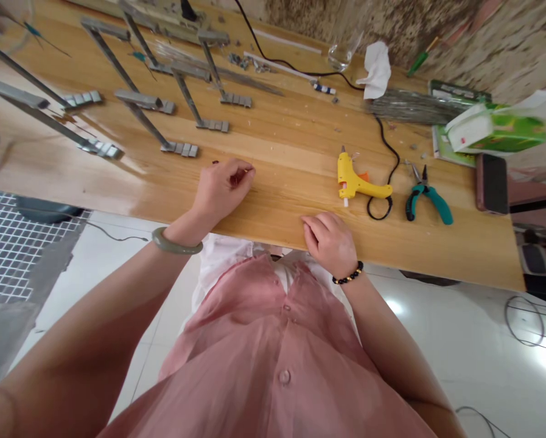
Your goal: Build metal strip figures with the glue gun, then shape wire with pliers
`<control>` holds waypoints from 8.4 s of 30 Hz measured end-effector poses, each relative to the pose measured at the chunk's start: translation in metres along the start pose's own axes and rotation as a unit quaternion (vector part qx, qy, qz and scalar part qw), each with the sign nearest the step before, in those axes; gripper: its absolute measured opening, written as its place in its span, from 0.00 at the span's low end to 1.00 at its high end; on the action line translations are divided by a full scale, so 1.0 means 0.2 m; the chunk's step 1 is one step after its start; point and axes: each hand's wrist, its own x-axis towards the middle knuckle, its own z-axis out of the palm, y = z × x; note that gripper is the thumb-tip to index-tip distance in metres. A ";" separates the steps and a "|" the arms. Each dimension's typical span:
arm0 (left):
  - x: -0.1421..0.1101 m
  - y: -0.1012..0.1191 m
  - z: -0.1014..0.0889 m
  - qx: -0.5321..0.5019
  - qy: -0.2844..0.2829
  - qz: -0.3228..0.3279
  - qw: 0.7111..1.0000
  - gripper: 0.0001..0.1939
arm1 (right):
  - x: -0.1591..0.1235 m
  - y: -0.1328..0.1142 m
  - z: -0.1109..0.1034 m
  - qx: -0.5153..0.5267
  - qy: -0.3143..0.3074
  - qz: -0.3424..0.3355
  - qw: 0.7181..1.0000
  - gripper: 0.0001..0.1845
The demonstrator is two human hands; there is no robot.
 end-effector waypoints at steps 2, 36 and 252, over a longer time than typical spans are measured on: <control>0.00 0.00 0.00 0.000 0.000 0.000 1.000 0.05 | 0.00 0.00 0.00 -0.001 0.001 -0.001 1.000 0.12; 0.00 0.01 -0.03 0.029 -0.007 -0.016 0.999 0.05 | 0.02 -0.01 -0.02 0.034 -0.027 0.018 0.999 0.13; 0.52 -0.05 0.13 -0.377 -0.179 -0.238 0.877 0.13 | 0.78 0.24 0.07 0.099 0.062 0.027 0.993 0.15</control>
